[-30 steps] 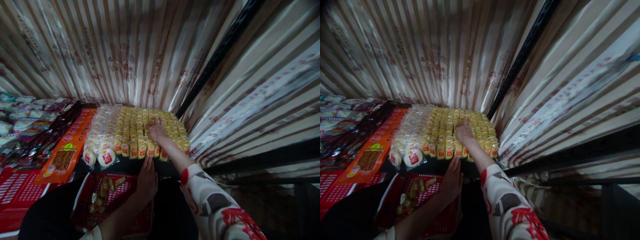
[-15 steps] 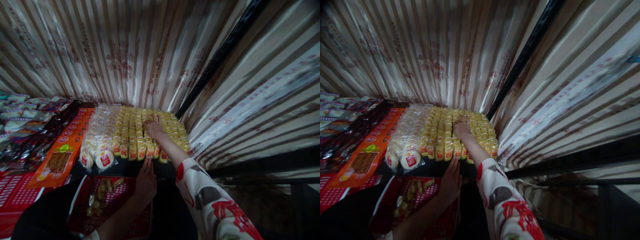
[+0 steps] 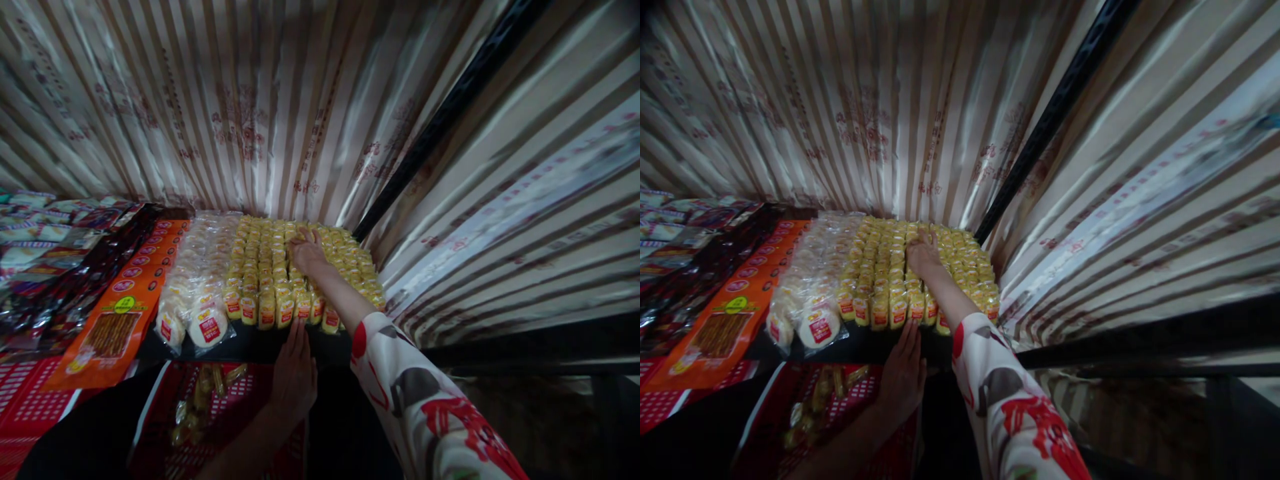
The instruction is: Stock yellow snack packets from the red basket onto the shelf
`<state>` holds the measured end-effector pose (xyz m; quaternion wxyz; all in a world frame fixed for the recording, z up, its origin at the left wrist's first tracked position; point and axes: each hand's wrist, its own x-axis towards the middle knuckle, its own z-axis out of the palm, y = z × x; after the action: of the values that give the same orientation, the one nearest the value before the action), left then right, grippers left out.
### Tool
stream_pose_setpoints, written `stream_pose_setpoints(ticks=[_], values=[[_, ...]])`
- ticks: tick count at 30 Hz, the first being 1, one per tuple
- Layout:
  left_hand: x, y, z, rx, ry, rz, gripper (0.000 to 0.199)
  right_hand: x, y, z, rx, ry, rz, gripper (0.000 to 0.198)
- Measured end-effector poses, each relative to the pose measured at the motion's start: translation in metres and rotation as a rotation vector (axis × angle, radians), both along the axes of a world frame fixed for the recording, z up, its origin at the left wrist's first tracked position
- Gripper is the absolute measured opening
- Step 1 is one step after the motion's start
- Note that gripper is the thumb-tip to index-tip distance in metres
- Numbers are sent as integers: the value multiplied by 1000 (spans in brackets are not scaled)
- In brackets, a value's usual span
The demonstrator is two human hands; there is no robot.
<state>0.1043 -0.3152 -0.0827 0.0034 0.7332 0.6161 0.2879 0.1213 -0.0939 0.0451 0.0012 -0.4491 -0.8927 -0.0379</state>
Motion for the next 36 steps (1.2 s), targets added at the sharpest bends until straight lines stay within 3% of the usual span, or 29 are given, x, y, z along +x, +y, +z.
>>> stream_pose_setpoints(ticks=[7, 14, 27, 32, 34, 36], values=[[3, 1, -2, -22, 20, 51, 52, -5, 9, 1, 35, 22, -20, 45], [9, 2, -1, -62, 32, 112, 50, -9, 24, -4, 25, 24, -41, 36], [5, 2, 2, -46, -40, 88, 49, -10, 33, -10, 11, 99, -81, 43], [-5, 4, -6, 41, -149, -29, 45, 10, 2, -1, 115, 370, -91, 50], [-11, 5, 3, 76, -231, -99, 42, 23, -23, 4, 146, 532, -123, 49], [-16, 0, 25, 84, -351, -149, 39, 39, -54, 8, 178, 737, -151, 45]])
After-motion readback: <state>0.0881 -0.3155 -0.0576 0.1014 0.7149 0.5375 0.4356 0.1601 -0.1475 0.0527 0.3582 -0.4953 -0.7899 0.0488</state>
